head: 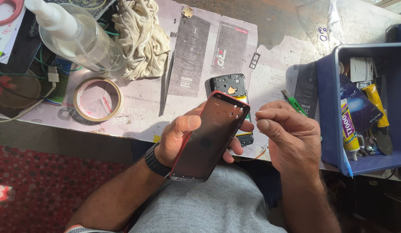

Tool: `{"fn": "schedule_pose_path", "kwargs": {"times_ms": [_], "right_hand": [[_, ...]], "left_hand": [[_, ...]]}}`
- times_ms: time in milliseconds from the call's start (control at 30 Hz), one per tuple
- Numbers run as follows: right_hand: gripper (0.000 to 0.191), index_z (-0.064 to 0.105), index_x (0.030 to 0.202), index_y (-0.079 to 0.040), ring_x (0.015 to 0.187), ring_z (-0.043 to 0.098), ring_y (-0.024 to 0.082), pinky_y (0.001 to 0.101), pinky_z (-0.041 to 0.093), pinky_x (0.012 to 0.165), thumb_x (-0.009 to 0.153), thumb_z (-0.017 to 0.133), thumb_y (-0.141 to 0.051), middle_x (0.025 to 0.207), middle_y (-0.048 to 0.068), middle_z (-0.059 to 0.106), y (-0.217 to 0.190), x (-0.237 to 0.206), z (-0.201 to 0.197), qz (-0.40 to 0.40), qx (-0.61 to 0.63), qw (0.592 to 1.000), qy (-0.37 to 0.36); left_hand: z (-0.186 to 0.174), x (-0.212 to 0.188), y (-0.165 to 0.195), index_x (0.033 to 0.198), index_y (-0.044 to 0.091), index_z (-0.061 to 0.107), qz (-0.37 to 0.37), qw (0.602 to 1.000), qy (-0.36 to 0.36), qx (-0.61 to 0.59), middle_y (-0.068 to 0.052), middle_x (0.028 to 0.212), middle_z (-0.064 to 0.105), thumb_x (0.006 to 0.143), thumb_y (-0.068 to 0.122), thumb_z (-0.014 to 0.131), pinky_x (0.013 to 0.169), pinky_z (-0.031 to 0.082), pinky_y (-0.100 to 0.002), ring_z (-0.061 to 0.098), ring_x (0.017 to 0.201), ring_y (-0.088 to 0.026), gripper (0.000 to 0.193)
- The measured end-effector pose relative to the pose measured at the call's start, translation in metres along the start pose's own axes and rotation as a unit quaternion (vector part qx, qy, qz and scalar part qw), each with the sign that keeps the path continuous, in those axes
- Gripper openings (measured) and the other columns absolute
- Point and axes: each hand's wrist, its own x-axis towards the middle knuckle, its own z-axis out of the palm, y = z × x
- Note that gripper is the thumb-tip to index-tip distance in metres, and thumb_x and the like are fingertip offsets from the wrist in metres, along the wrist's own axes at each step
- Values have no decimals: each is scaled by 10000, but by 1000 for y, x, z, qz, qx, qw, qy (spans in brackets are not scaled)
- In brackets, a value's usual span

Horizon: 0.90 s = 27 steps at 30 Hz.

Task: The person applies adhesive to a small metal ring and installs it into the camera module of a red smartphone back cover. They then reassemble the phone and test the screen and camera flash.

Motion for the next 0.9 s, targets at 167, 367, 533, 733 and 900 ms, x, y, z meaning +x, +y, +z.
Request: {"fn": "schedule_pose_path", "kwargs": {"times_ms": [167,367,533,733,900], "right_hand": [[125,735,1100,90,908,650,183,263,532,845,984,750,47,1040,182,698,5,-3,-11,-8,56,998,3],[178,731,1146,83,898,682,218,314,574,833,979,732,21,1091,185,693,12,-6,-26,31,89,995,43],[172,722,1139,89,909,682,209,307,577,814,978,736,30,1068,192,699,17,-12,-30,33,97,994,46],[168,729,1142,96,910,682,205,303,577,820,984,725,38,1045,194,697,19,-12,-32,37,112,992,35],[159,727,1138,84,945,688,211,304,581,845,986,709,39,1078,190,699,15,-15,-26,22,87,996,16]], "left_hand": [[28,-7,1,1393,-8,423,115,794,91,590,-185,1151,724,803,294,786,858,632,-356,779,963,-255,756],[38,-3,-13,1404,-4,403,274,523,82,803,-200,1230,652,738,238,880,777,593,-417,695,885,-322,854],[38,1,-17,1380,-7,426,275,503,82,815,-223,1285,632,723,249,884,737,597,-430,685,871,-327,841],[39,2,-21,1346,-17,461,254,504,80,822,-255,1295,623,699,259,882,718,592,-431,685,862,-321,820],[37,-1,-18,1358,30,499,195,596,86,774,-212,1269,671,735,247,832,791,615,-394,718,910,-278,740]]}}
